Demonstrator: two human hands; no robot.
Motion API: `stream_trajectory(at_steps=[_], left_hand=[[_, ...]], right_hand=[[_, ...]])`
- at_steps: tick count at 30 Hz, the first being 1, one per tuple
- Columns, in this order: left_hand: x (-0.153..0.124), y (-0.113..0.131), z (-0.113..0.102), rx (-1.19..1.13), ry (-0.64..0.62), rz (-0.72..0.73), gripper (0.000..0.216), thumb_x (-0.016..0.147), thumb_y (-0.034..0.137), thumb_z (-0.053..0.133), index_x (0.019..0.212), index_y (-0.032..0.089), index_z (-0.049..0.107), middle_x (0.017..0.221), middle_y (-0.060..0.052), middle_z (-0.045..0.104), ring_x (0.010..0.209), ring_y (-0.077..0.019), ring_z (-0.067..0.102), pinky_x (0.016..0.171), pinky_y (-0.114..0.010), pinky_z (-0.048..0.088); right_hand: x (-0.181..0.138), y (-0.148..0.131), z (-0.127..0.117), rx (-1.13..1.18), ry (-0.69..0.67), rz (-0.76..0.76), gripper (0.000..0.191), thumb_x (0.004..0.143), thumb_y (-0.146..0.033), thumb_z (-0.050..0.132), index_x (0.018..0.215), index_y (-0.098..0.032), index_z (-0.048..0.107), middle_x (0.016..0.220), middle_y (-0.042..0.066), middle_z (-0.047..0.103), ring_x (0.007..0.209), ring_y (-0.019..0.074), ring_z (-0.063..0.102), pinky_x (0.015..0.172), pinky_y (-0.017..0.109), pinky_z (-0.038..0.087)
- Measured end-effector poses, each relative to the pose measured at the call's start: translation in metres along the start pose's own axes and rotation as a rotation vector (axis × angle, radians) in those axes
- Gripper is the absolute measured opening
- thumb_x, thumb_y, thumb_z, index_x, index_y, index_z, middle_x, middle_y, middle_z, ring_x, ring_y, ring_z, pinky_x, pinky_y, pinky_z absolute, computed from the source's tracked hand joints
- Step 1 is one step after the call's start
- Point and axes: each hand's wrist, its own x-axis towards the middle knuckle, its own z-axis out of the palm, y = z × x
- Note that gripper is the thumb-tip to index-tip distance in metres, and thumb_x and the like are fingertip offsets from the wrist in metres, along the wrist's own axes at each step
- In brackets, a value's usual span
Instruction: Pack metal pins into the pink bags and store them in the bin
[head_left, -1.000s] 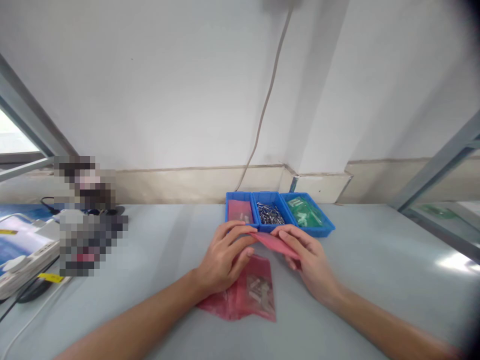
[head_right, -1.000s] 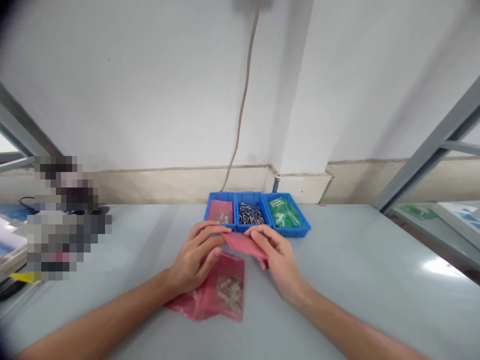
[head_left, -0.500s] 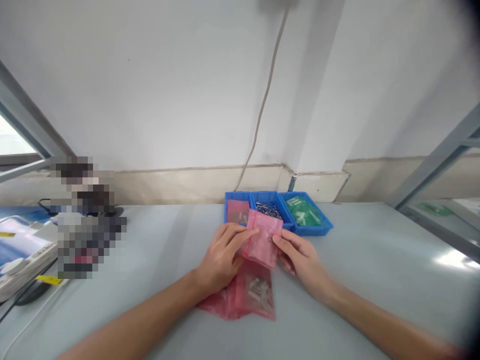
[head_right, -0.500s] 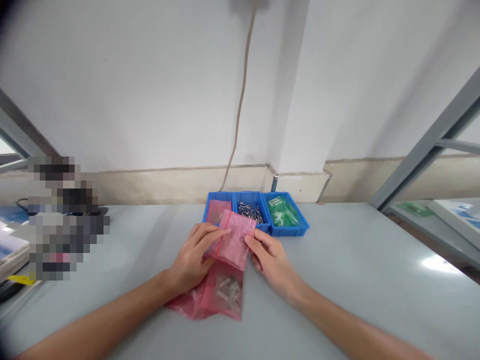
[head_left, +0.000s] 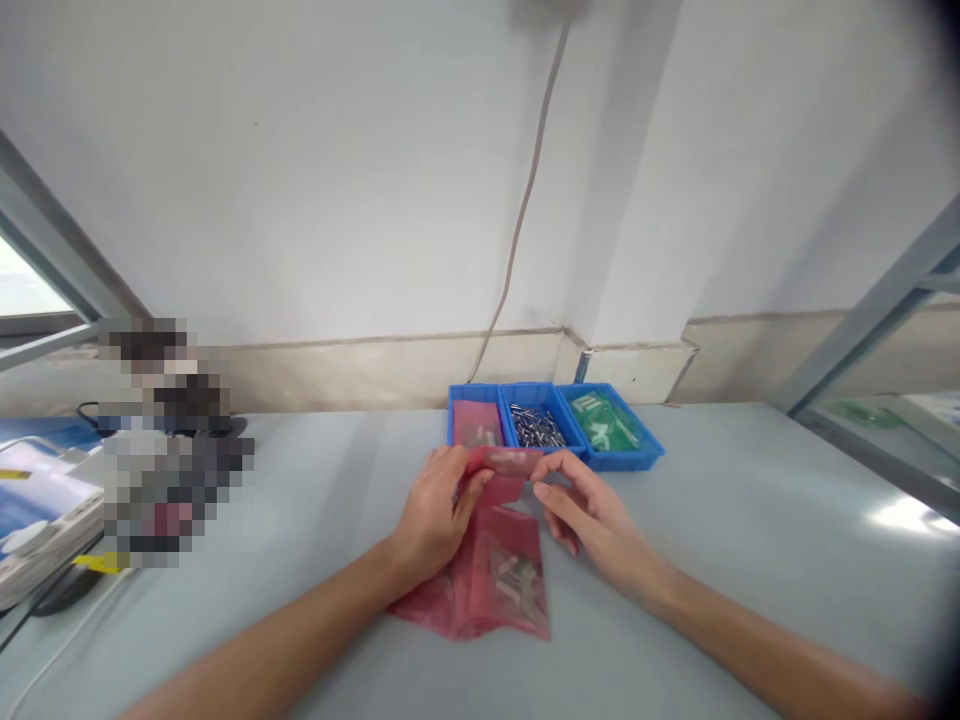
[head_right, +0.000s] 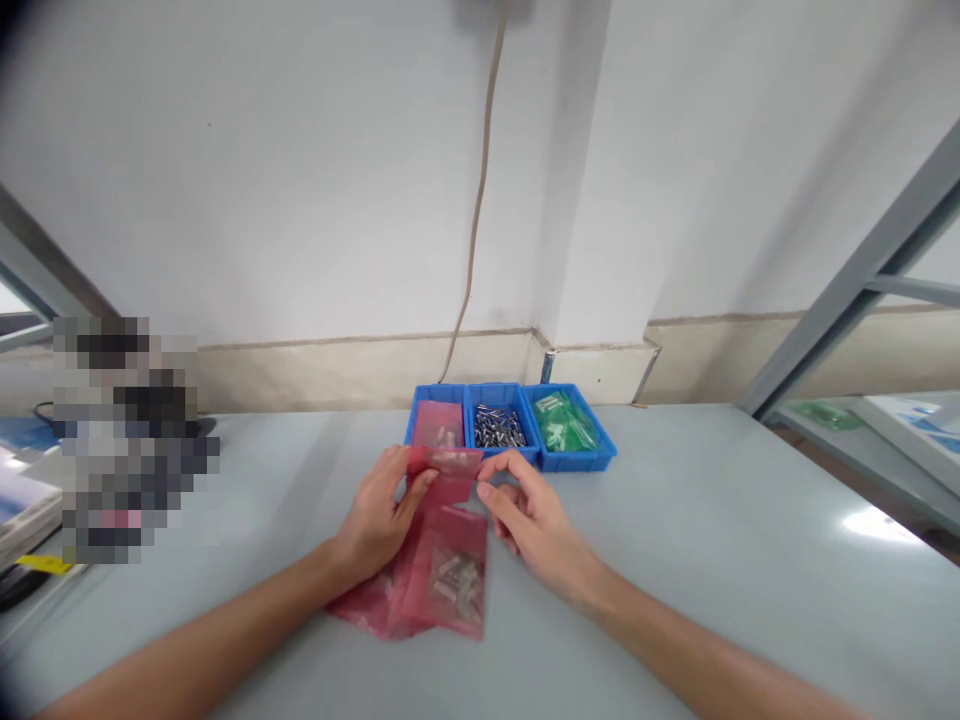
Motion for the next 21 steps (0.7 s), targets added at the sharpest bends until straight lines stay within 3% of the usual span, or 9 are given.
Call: stream_trajectory(at_steps=[4, 6, 8, 10, 12, 14, 17, 21], left_hand=[[-0.003, -0.004, 0.003, -0.007, 0.017, -0.042, 0.024, 0.112, 0.035, 0.052, 0.132, 0.025, 0.058, 0.112, -0.006, 0.071, 0.097, -0.0223, 0.066, 0.088, -0.039, 0.055], [-0.004, -0.005, 0.004, -0.041, 0.028, -0.098, 0.045, 0.11, 0.038, 0.056, 0.152, 0.027, 0.045, 0.128, -0.009, 0.069, 0.103, -0.0228, 0.068, 0.091, -0.039, 0.056], [-0.003, -0.004, 0.004, -0.076, 0.042, -0.151, 0.059, 0.108, 0.04, 0.06, 0.16, 0.026, 0.035, 0.131, -0.01, 0.068, 0.103, -0.0223, 0.069, 0.089, -0.038, 0.057], [-0.001, -0.001, 0.002, -0.097, 0.04, -0.137, 0.048, 0.108, 0.037, 0.059, 0.153, 0.025, 0.045, 0.125, -0.008, 0.07, 0.103, -0.0217, 0.069, 0.091, -0.037, 0.056], [0.002, 0.002, -0.001, -0.109, 0.004, -0.063, 0.025, 0.11, 0.033, 0.055, 0.132, 0.024, 0.061, 0.117, -0.006, 0.071, 0.104, -0.0215, 0.067, 0.094, -0.038, 0.055], [0.005, 0.005, -0.003, -0.119, -0.026, 0.003, 0.017, 0.11, 0.029, 0.053, 0.117, 0.023, 0.068, 0.111, -0.006, 0.071, 0.106, -0.0221, 0.065, 0.097, -0.039, 0.053], [0.008, 0.006, -0.006, -0.101, 0.002, 0.014, 0.02, 0.109, 0.027, 0.054, 0.122, 0.023, 0.068, 0.118, -0.008, 0.071, 0.115, -0.0249, 0.062, 0.104, -0.045, 0.05], [0.008, 0.002, -0.005, -0.036, 0.048, -0.05, 0.03, 0.109, 0.029, 0.054, 0.138, 0.025, 0.062, 0.135, -0.01, 0.066, 0.13, -0.0286, 0.055, 0.114, -0.053, 0.045]], right_hand=[[-0.001, -0.002, 0.0, -0.059, -0.038, -0.08, 0.034, 0.101, -0.058, 0.064, 0.101, -0.024, 0.07, 0.093, 0.003, 0.067, 0.059, 0.0119, 0.054, 0.049, 0.026, 0.041], [-0.001, -0.004, 0.0, -0.093, -0.037, -0.074, 0.035, 0.102, -0.057, 0.063, 0.111, -0.025, 0.074, 0.085, 0.001, 0.066, 0.057, 0.0119, 0.053, 0.05, 0.026, 0.04], [-0.002, -0.005, -0.001, -0.11, -0.022, -0.046, 0.037, 0.103, -0.056, 0.062, 0.123, -0.027, 0.073, 0.067, -0.004, 0.057, 0.053, 0.0124, 0.049, 0.05, 0.026, 0.038], [-0.001, -0.005, -0.001, -0.099, -0.013, -0.032, 0.04, 0.103, -0.055, 0.062, 0.131, -0.028, 0.071, 0.063, -0.006, 0.053, 0.053, 0.0129, 0.047, 0.051, 0.026, 0.038], [0.0, -0.005, -0.002, -0.071, -0.009, -0.026, 0.044, 0.103, -0.055, 0.063, 0.137, -0.029, 0.068, 0.063, -0.006, 0.053, 0.053, 0.0132, 0.047, 0.051, 0.026, 0.039], [0.001, -0.004, -0.002, -0.049, -0.001, -0.01, 0.046, 0.103, -0.055, 0.063, 0.141, -0.03, 0.065, 0.063, -0.006, 0.052, 0.053, 0.0133, 0.046, 0.051, 0.025, 0.038], [0.003, -0.004, -0.002, -0.023, 0.006, 0.009, 0.048, 0.102, -0.056, 0.063, 0.144, -0.031, 0.065, 0.066, -0.005, 0.054, 0.052, 0.0128, 0.044, 0.048, 0.025, 0.034], [0.003, -0.005, -0.002, -0.018, -0.001, -0.006, 0.048, 0.102, -0.056, 0.062, 0.144, -0.033, 0.065, 0.092, 0.002, 0.07, 0.054, 0.0115, 0.045, 0.046, 0.025, 0.034]])
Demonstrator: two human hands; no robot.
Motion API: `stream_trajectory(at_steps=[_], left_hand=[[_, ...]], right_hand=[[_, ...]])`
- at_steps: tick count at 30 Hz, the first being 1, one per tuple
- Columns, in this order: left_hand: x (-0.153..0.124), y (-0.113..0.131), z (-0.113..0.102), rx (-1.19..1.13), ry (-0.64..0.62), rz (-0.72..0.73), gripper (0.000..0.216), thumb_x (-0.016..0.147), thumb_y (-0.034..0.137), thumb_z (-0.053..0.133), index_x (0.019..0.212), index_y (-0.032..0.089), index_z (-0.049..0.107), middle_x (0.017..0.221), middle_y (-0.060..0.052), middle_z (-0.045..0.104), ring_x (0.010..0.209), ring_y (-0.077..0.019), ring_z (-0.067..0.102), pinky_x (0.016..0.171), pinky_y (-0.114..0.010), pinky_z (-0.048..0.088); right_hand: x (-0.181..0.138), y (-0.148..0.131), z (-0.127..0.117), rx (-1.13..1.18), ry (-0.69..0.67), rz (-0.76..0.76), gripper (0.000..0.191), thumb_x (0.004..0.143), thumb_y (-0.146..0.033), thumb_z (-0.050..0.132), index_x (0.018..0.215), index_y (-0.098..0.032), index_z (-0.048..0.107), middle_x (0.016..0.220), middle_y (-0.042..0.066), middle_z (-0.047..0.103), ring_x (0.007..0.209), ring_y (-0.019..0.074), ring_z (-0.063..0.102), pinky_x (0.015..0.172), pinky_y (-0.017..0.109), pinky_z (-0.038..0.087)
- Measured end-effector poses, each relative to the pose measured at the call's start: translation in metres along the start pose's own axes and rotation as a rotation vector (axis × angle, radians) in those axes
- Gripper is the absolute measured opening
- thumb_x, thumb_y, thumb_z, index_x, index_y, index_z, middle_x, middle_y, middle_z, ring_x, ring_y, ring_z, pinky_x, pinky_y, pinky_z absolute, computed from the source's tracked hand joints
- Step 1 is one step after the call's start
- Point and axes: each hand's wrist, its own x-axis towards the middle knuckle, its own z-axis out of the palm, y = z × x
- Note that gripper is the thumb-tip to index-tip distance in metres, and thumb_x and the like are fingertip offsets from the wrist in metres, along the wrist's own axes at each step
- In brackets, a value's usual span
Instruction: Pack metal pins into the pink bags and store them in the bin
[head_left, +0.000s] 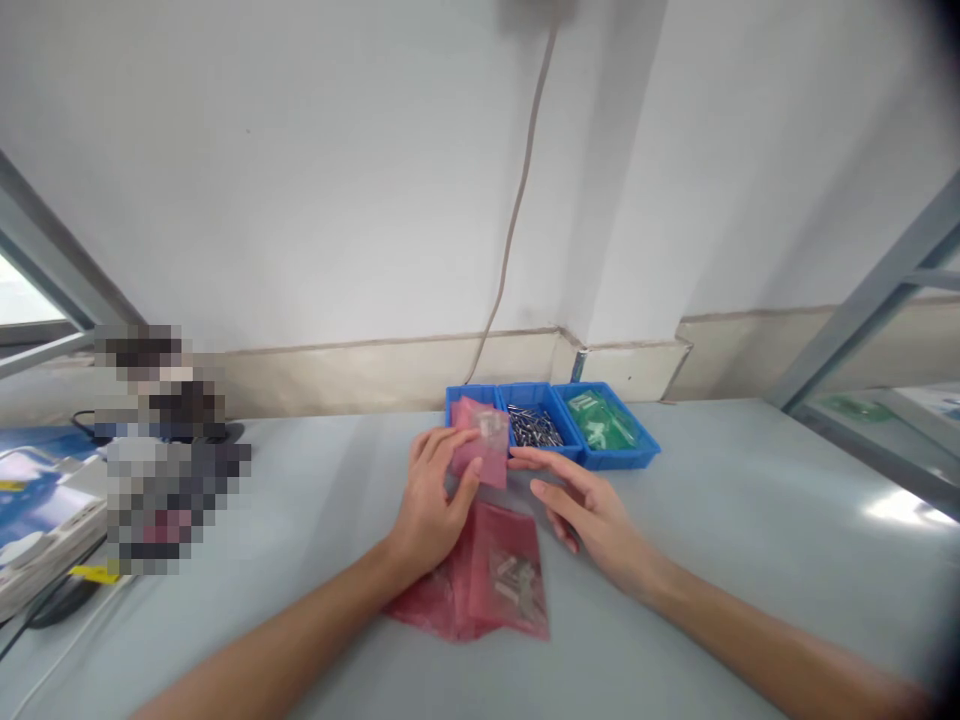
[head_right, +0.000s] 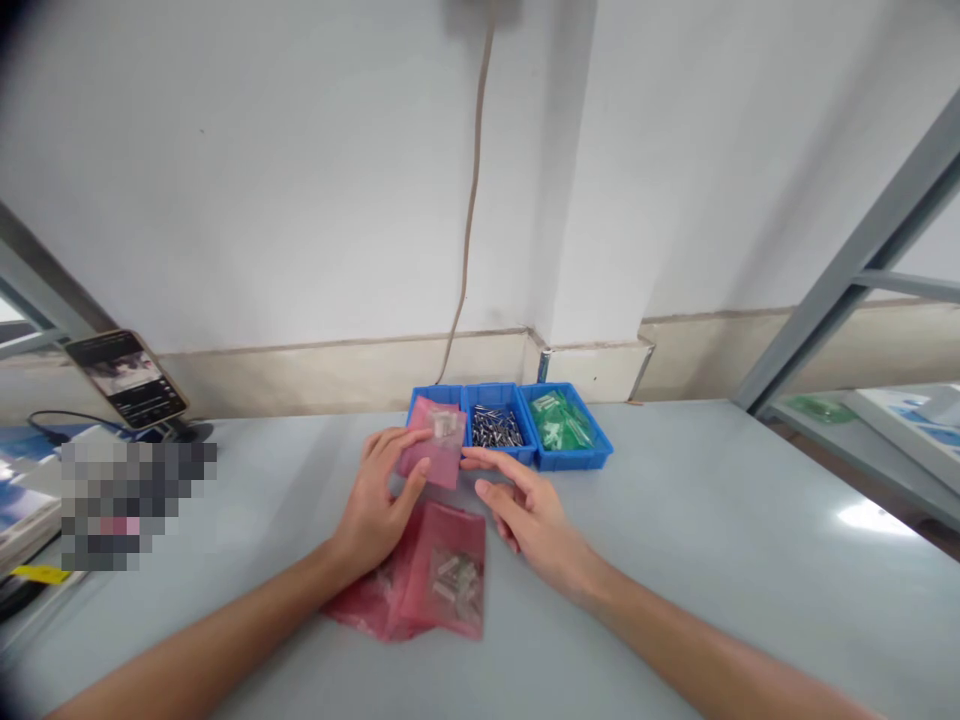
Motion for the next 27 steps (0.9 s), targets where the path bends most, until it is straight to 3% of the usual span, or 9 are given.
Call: stream_trajectory(at_steps=[4, 9, 15, 21, 27], left_hand=[[0.002, -0.008, 0.004, 0.03, 0.012, -0.082, 0.039, 0.109, 0.033, 0.056, 0.147, 0.026, 0.055, 0.143, -0.012, 0.061, 0.138, -0.0303, 0.05, 0.118, -0.057, 0.04], [0.005, -0.016, 0.008, 0.009, -0.041, -0.179, 0.039, 0.108, 0.036, 0.056, 0.146, 0.026, 0.057, 0.143, -0.012, 0.061, 0.14, -0.0313, 0.048, 0.12, -0.06, 0.037], [0.003, -0.024, 0.015, -0.013, -0.081, -0.209, 0.046, 0.11, 0.036, 0.051, 0.156, 0.029, 0.05, 0.159, -0.011, 0.052, 0.153, -0.0317, 0.036, 0.125, -0.064, 0.03], [0.003, -0.024, 0.018, 0.045, -0.159, -0.237, 0.057, 0.109, 0.043, 0.051, 0.163, 0.029, 0.042, 0.167, -0.008, 0.046, 0.158, -0.0342, 0.03, 0.128, -0.064, 0.025], [0.006, -0.017, 0.018, 0.075, -0.159, -0.262, 0.062, 0.107, 0.051, 0.053, 0.164, 0.03, 0.041, 0.17, -0.008, 0.041, 0.159, -0.0347, 0.029, 0.129, -0.061, 0.026]], right_hand=[[-0.001, -0.001, 0.001, -0.019, 0.004, 0.0, 0.044, 0.103, -0.056, 0.06, 0.14, -0.032, 0.067, 0.078, -0.001, 0.065, 0.054, 0.0116, 0.046, 0.046, 0.024, 0.035], [-0.001, 0.002, 0.001, -0.022, -0.006, -0.016, 0.043, 0.103, -0.056, 0.061, 0.135, -0.029, 0.069, 0.062, -0.005, 0.054, 0.053, 0.0135, 0.048, 0.046, 0.024, 0.037], [-0.001, 0.003, 0.002, -0.034, 0.005, -0.033, 0.044, 0.103, -0.058, 0.059, 0.134, -0.029, 0.069, 0.072, -0.002, 0.063, 0.053, 0.013, 0.05, 0.046, 0.025, 0.038], [-0.001, 0.005, 0.002, -0.04, -0.003, -0.041, 0.046, 0.103, -0.06, 0.059, 0.135, -0.027, 0.068, 0.071, -0.002, 0.06, 0.055, 0.0139, 0.052, 0.048, 0.025, 0.04], [0.001, 0.009, 0.001, -0.067, 0.003, -0.054, 0.043, 0.104, -0.058, 0.058, 0.134, -0.03, 0.068, 0.07, -0.002, 0.058, 0.055, 0.0134, 0.05, 0.048, 0.026, 0.039]])
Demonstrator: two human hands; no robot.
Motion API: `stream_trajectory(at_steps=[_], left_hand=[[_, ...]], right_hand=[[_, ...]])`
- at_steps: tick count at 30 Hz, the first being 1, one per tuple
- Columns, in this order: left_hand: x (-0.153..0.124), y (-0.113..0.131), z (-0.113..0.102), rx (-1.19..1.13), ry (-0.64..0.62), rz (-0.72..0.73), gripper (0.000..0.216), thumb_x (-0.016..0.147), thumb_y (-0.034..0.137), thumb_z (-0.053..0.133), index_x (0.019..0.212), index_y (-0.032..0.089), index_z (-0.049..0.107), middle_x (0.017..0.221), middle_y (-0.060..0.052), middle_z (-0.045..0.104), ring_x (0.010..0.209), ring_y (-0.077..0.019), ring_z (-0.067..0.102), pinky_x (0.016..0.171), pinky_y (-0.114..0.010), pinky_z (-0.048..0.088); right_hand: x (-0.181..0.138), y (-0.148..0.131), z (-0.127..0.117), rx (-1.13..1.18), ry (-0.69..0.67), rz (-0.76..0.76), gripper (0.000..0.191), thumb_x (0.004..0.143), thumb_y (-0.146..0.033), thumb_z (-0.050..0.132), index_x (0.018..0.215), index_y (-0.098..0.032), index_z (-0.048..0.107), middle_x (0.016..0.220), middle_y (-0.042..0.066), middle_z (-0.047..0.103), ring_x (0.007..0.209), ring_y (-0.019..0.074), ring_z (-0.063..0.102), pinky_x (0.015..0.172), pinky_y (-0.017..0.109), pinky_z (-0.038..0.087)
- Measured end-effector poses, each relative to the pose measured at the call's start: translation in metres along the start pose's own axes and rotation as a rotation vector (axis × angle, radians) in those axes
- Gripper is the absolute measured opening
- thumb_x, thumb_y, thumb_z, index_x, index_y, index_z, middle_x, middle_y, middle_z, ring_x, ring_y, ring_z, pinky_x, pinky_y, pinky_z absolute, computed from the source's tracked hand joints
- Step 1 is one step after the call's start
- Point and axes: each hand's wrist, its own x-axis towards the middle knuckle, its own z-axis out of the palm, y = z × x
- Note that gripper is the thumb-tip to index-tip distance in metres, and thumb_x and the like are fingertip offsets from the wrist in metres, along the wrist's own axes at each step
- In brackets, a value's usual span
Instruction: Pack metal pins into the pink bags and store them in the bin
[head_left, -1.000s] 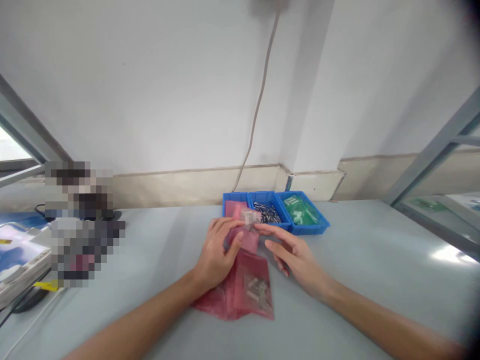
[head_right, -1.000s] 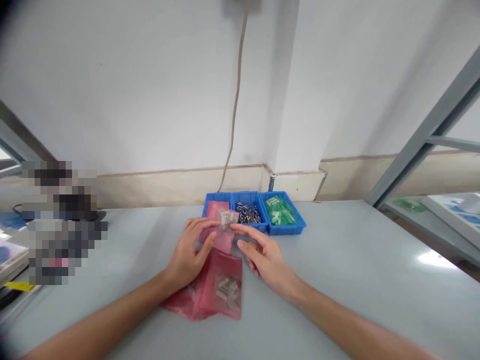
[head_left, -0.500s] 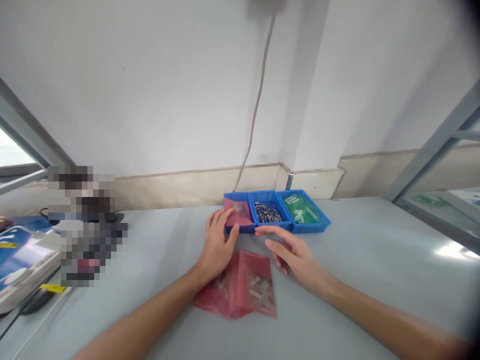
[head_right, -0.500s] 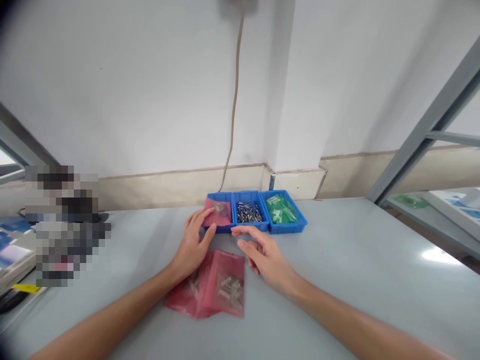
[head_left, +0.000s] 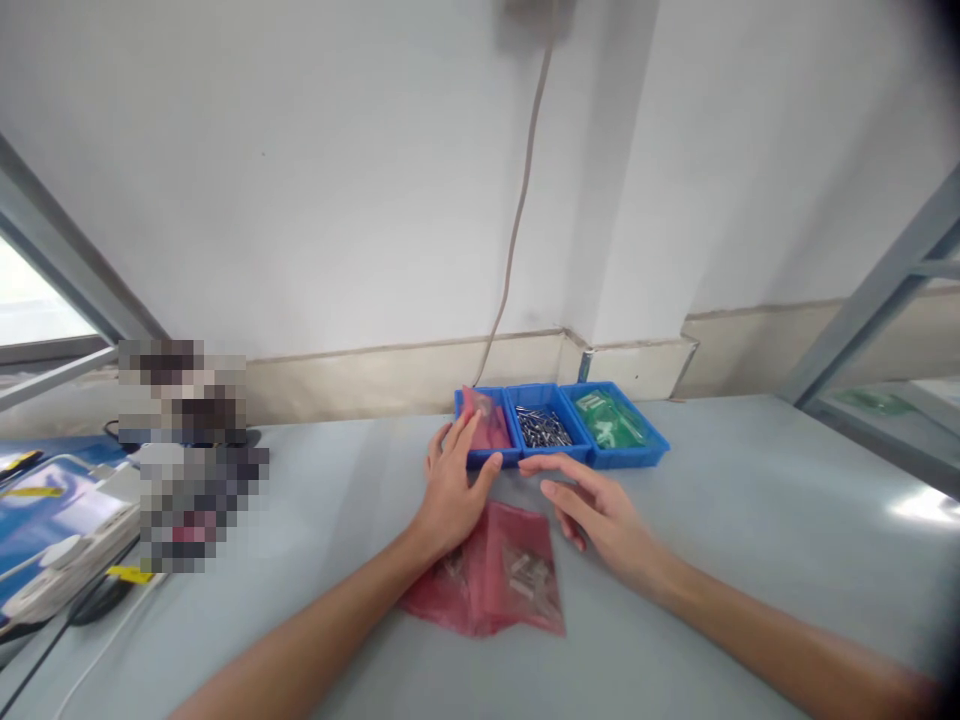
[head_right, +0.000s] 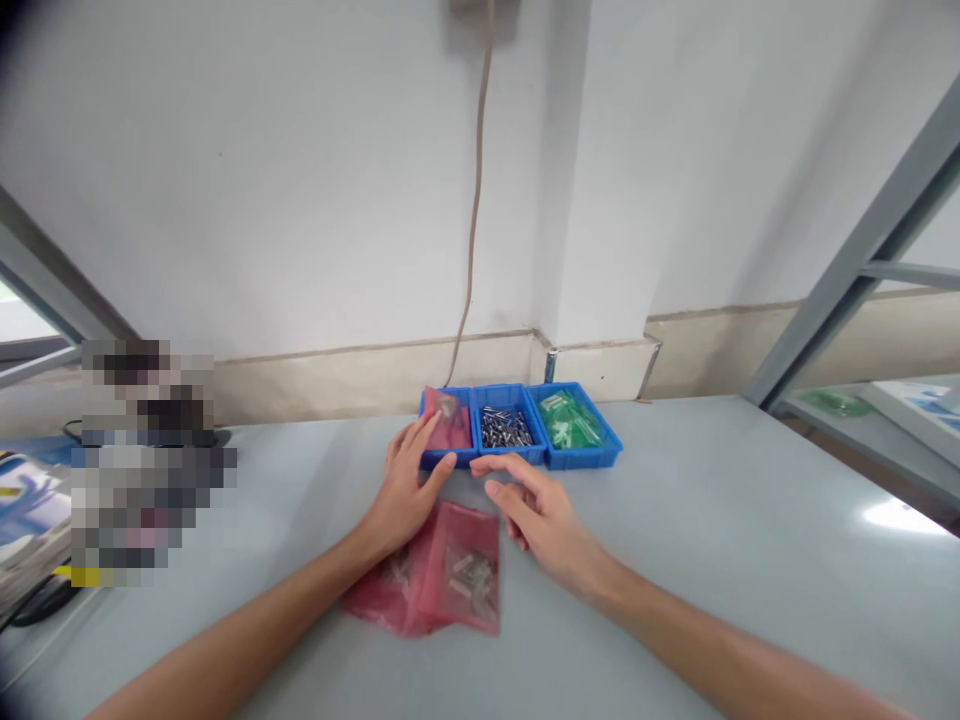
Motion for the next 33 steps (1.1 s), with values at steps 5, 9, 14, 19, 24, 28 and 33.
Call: stream_trajectory(at_steps=[5, 9, 14, 19, 24, 28, 33], left_hand=[[0.0, -0.004, 0.002, 0.012, 0.002, 0.034, 0.057, 0.106, 0.048, 0.058, 0.159, 0.03, 0.047, 0.164, -0.01, 0.049, 0.156, -0.0353, 0.034, 0.126, -0.063, 0.031], [-0.002, -0.005, 0.003, 0.066, 0.033, 0.071, 0.048, 0.106, 0.044, 0.059, 0.152, 0.031, 0.055, 0.165, -0.011, 0.046, 0.155, -0.0366, 0.034, 0.124, -0.065, 0.033], [-0.007, -0.001, 0.002, 0.137, 0.071, 0.143, 0.042, 0.106, 0.04, 0.059, 0.146, 0.028, 0.058, 0.171, -0.009, 0.034, 0.156, -0.0376, 0.029, 0.124, -0.064, 0.033], [-0.009, 0.003, 0.001, 0.185, 0.0, 0.136, 0.037, 0.104, 0.032, 0.062, 0.141, 0.03, 0.06, 0.152, -0.006, 0.058, 0.147, -0.0359, 0.04, 0.119, -0.062, 0.038], [-0.009, 0.006, 0.0, 0.2, 0.004, 0.127, 0.038, 0.104, 0.031, 0.062, 0.142, 0.031, 0.059, 0.15, -0.006, 0.058, 0.144, -0.0351, 0.043, 0.116, -0.06, 0.041], [-0.009, 0.006, 0.0, 0.193, 0.006, 0.139, 0.038, 0.103, 0.029, 0.062, 0.141, 0.03, 0.059, 0.15, -0.007, 0.057, 0.143, -0.0346, 0.044, 0.116, -0.06, 0.041], [-0.008, 0.004, -0.001, 0.158, 0.078, 0.163, 0.036, 0.105, 0.029, 0.06, 0.14, 0.025, 0.056, 0.151, -0.011, 0.054, 0.143, -0.0335, 0.043, 0.119, -0.058, 0.039]], right_hand=[[0.0, 0.001, 0.0, -0.015, -0.001, 0.008, 0.043, 0.104, -0.059, 0.058, 0.135, -0.03, 0.067, 0.066, -0.004, 0.054, 0.055, 0.0142, 0.05, 0.049, 0.027, 0.039], [-0.001, 0.001, 0.0, -0.032, -0.006, 0.016, 0.043, 0.104, -0.061, 0.057, 0.135, -0.032, 0.065, 0.068, -0.004, 0.055, 0.054, 0.0137, 0.048, 0.049, 0.027, 0.038], [-0.001, 0.002, 0.001, -0.099, 0.024, -0.015, 0.038, 0.105, -0.059, 0.055, 0.13, -0.031, 0.066, 0.089, 0.001, 0.067, 0.059, 0.0146, 0.052, 0.055, 0.03, 0.044], [-0.001, 0.001, 0.006, -0.325, 0.029, -0.113, 0.031, 0.104, -0.046, 0.06, 0.132, -0.031, 0.064, 0.116, 0.004, 0.069, 0.08, 0.0191, 0.061, 0.076, 0.035, 0.052], [-0.003, -0.004, 0.009, -0.537, -0.149, -0.178, 0.032, 0.097, -0.043, 0.075, 0.124, -0.029, 0.069, 0.122, 0.005, 0.068, 0.108, 0.0269, 0.06, 0.097, 0.041, 0.049], [-0.001, -0.005, 0.007, -0.575, -0.173, -0.203, 0.016, 0.101, -0.038, 0.071, 0.114, -0.029, 0.07, 0.116, 0.003, 0.068, 0.111, 0.0271, 0.057, 0.1, 0.041, 0.045], [0.001, -0.004, 0.006, -0.511, -0.129, -0.174, 0.006, 0.104, -0.028, 0.063, 0.098, -0.026, 0.063, 0.102, 0.002, 0.066, 0.102, 0.0245, 0.056, 0.091, 0.038, 0.045]])
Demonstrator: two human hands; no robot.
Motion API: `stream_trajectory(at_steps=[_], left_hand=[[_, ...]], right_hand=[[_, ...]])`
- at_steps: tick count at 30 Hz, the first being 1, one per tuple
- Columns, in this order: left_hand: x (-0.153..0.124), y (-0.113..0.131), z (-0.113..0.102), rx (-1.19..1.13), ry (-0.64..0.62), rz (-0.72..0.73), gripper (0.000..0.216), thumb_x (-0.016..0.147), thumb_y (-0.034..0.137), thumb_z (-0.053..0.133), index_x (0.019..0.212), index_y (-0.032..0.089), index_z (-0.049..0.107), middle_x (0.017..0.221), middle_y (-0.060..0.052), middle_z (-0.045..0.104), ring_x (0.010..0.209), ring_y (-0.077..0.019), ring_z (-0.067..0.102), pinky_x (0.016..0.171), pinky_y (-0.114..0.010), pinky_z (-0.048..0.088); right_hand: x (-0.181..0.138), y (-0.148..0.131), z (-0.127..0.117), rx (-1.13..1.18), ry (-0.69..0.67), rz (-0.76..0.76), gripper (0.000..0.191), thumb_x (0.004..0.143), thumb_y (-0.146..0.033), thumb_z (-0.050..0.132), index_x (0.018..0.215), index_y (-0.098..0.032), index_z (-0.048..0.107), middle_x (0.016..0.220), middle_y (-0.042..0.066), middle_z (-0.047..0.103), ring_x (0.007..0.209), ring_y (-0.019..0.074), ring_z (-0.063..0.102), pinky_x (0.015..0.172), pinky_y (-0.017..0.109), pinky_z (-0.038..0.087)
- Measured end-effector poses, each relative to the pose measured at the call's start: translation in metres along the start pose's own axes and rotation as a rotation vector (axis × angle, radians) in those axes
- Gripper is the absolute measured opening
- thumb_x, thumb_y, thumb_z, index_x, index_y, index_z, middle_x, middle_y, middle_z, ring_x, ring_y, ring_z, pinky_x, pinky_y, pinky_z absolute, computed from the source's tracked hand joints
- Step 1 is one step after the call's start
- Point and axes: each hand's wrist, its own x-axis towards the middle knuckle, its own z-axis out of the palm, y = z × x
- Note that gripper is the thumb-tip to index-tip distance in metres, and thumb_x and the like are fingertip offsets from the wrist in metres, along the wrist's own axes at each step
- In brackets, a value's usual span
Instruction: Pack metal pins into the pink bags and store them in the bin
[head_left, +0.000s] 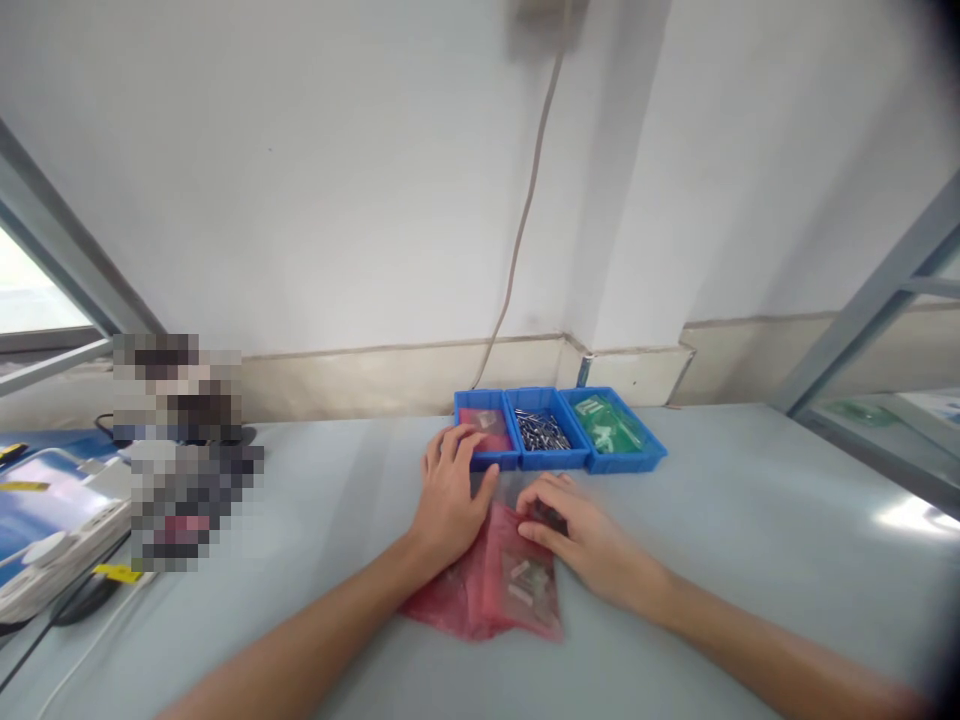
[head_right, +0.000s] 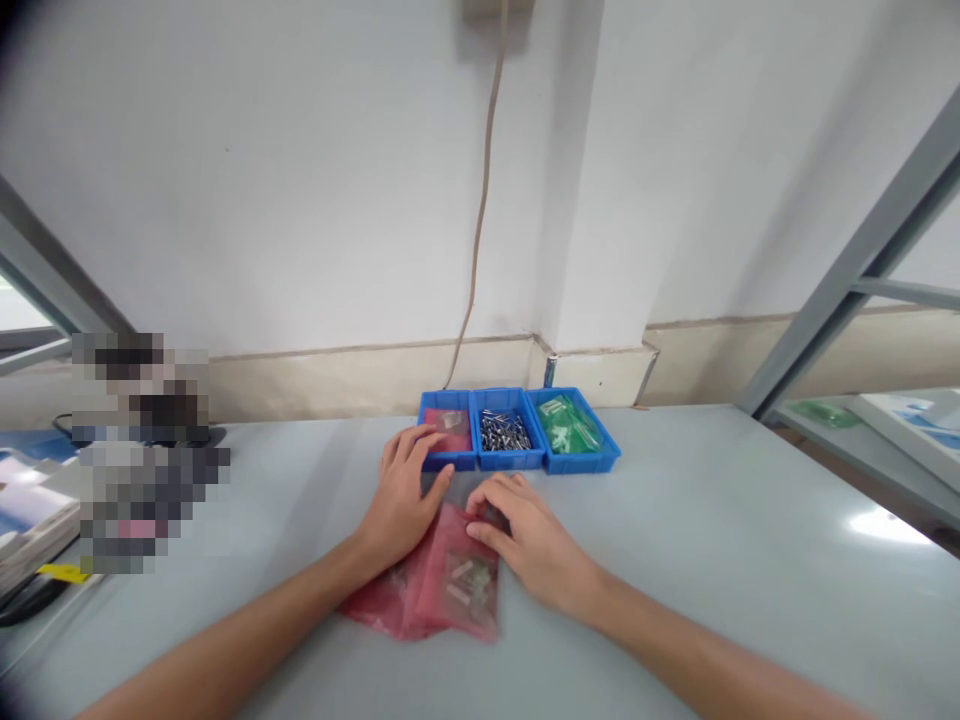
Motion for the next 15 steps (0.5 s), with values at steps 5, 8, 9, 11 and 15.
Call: stream_trajectory(at_steps=[5, 8, 9, 11, 15], left_hand=[[0.0, 0.001, -0.003, -0.019, 0.095, 0.062, 0.045, 0.106, 0.025, 0.058, 0.149, 0.027, 0.048, 0.156, -0.011, 0.049, 0.147, -0.0312, 0.041, 0.123, -0.056, 0.035], [-0.002, 0.004, -0.006, -0.025, 0.091, 0.129, 0.044, 0.105, 0.025, 0.061, 0.147, 0.029, 0.051, 0.156, -0.01, 0.049, 0.148, -0.0309, 0.041, 0.124, -0.055, 0.034], [-0.002, 0.005, -0.007, -0.031, 0.078, 0.157, 0.044, 0.104, 0.024, 0.062, 0.147, 0.03, 0.051, 0.156, -0.009, 0.05, 0.148, -0.0306, 0.041, 0.125, -0.054, 0.034], [-0.004, 0.007, -0.009, -0.04, 0.042, 0.212, 0.05, 0.102, 0.019, 0.062, 0.149, 0.032, 0.051, 0.155, -0.008, 0.052, 0.149, -0.0298, 0.041, 0.125, -0.053, 0.034], [-0.007, 0.008, -0.013, -0.029, 0.015, 0.297, 0.059, 0.096, 0.008, 0.063, 0.147, 0.037, 0.057, 0.153, -0.006, 0.055, 0.149, -0.031, 0.041, 0.123, -0.053, 0.036]], right_hand=[[-0.001, 0.007, 0.004, 0.187, 0.078, 0.061, 0.018, 0.111, -0.04, 0.047, 0.101, -0.026, 0.053, 0.09, -0.001, 0.059, 0.082, 0.0193, 0.054, 0.078, 0.033, 0.045], [-0.001, 0.009, 0.003, 0.28, 0.155, 0.084, 0.023, 0.111, -0.046, 0.048, 0.103, -0.026, 0.054, 0.086, -0.002, 0.056, 0.077, 0.0182, 0.053, 0.072, 0.032, 0.044], [-0.001, 0.009, 0.002, 0.314, 0.178, 0.094, 0.024, 0.11, -0.048, 0.049, 0.104, -0.026, 0.055, 0.085, -0.002, 0.055, 0.075, 0.018, 0.052, 0.07, 0.032, 0.044], [-0.001, 0.008, -0.001, 0.374, 0.206, 0.103, 0.025, 0.109, -0.051, 0.052, 0.105, -0.026, 0.057, 0.086, -0.001, 0.055, 0.073, 0.0178, 0.052, 0.067, 0.032, 0.045], [0.001, 0.005, -0.004, 0.456, 0.237, 0.109, 0.028, 0.104, -0.053, 0.062, 0.11, -0.026, 0.059, 0.094, 0.001, 0.059, 0.075, 0.0178, 0.055, 0.064, 0.03, 0.046]])
